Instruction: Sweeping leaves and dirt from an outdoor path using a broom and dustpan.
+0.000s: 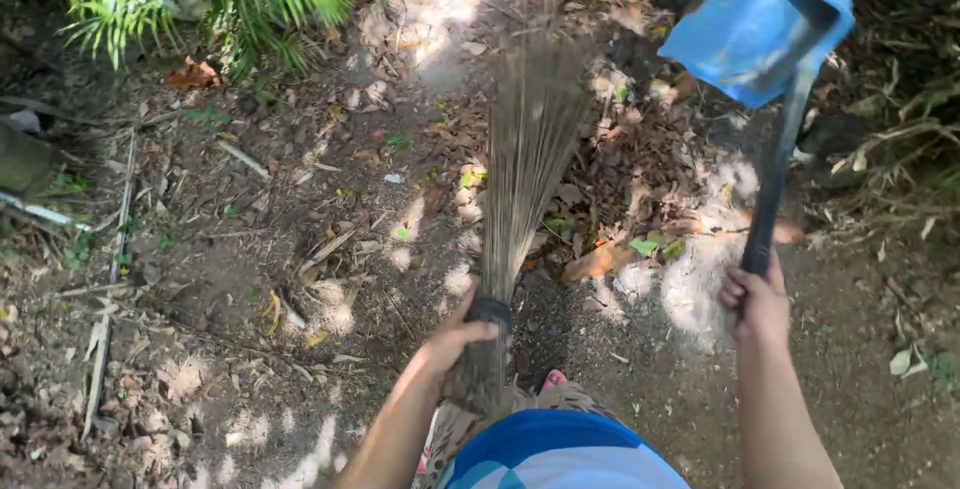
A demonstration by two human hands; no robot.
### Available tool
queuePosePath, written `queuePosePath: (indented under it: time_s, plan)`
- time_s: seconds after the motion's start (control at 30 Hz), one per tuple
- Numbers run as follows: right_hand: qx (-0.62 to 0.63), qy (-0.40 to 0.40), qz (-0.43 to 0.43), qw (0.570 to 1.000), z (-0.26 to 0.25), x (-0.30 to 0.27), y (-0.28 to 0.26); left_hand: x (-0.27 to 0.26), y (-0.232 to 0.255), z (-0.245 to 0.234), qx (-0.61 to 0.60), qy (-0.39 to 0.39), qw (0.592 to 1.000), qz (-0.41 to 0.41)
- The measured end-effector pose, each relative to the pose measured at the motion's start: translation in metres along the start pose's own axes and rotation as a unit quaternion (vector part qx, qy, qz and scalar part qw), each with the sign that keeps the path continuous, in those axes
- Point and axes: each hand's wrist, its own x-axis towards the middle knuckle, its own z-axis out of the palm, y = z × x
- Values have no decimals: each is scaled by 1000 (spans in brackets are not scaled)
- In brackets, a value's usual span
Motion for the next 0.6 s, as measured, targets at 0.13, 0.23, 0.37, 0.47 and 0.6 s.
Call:
queuePosePath:
  time_s: [0.13,0.23,0.37,0.47,0.6]
  plan:
    - [554,-89,197,804,-17,9,-13,-1,-45,2,-217,-11,975,47]
    - [696,-96,246,668,15,13,-30,-36,-60,-2,-269,55,961,33]
    - [704,-125,260,648,10,47,23,-110,-121,-26,-492,135,859,-52]
    - [667,33,271,693,21,27,55,-157,-229,-41,-548,234,800,-75]
    - [531,116,365,756,-28,36,123,-235,-339,-51,-609,333,710,-120]
